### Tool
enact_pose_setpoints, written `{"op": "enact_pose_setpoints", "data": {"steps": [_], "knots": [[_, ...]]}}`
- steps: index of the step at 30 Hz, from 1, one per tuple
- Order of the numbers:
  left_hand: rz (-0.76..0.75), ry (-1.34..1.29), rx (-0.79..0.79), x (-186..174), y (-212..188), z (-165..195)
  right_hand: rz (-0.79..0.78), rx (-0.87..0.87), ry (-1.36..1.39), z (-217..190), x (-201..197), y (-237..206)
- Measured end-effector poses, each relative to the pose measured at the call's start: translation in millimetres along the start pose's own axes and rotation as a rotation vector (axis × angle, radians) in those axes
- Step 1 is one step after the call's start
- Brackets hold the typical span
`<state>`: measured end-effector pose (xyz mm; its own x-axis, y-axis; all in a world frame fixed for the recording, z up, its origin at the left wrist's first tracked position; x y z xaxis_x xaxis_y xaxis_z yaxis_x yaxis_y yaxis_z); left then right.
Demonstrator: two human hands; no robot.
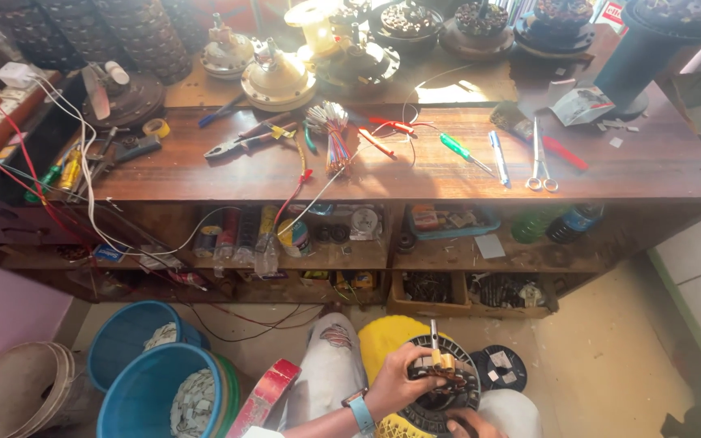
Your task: The person sits with an electric motor armature on their lap and works copper coil windings into its slots, pressing and positioning the windings by hand. They use pliers to adjust a part on the armature and continue fitting the coil assembly into place.
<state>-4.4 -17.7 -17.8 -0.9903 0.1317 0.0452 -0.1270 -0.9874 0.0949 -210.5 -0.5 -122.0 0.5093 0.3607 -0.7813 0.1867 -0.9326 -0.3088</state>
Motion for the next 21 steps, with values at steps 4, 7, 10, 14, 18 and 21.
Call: {"op": "enact_pose_setpoints", "data": {"steps": [4,7,10,14,18,21], "knots": [[-0.006,-0.006,-0.003,0,0,4,0.019,-0.046,-0.028,-4,-1,-3],[-0.006,0.008,-0.009,0,0,5,-0.005,-0.069,0.041,-7,0,0],[-0.010,0.022,0.004,0,1,5,-0.004,-0.205,0.118,-16,-2,0],[-0.033,0.031,0.006,1,1,2,-0.036,-0.065,0.041,-7,0,-3],[-0.057,0.040,0.036,1,4,2,-0.006,-0.126,0.050,-12,-3,-1],[-0.067,0.037,0.033,2,4,1,-0.017,-0.145,0.053,-13,-4,-2]]}}
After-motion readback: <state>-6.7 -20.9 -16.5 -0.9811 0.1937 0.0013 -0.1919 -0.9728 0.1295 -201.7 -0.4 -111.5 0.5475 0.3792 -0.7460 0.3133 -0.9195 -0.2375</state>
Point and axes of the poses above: each hand's wrist, its own y-axis towards the middle knuckle, its own x-axis out of the palm, z = x × y, the point moved 6 cm from there along y, towards the middle knuckle, and after that the axes turned 12 degrees about -y, right-handed, at the moved point
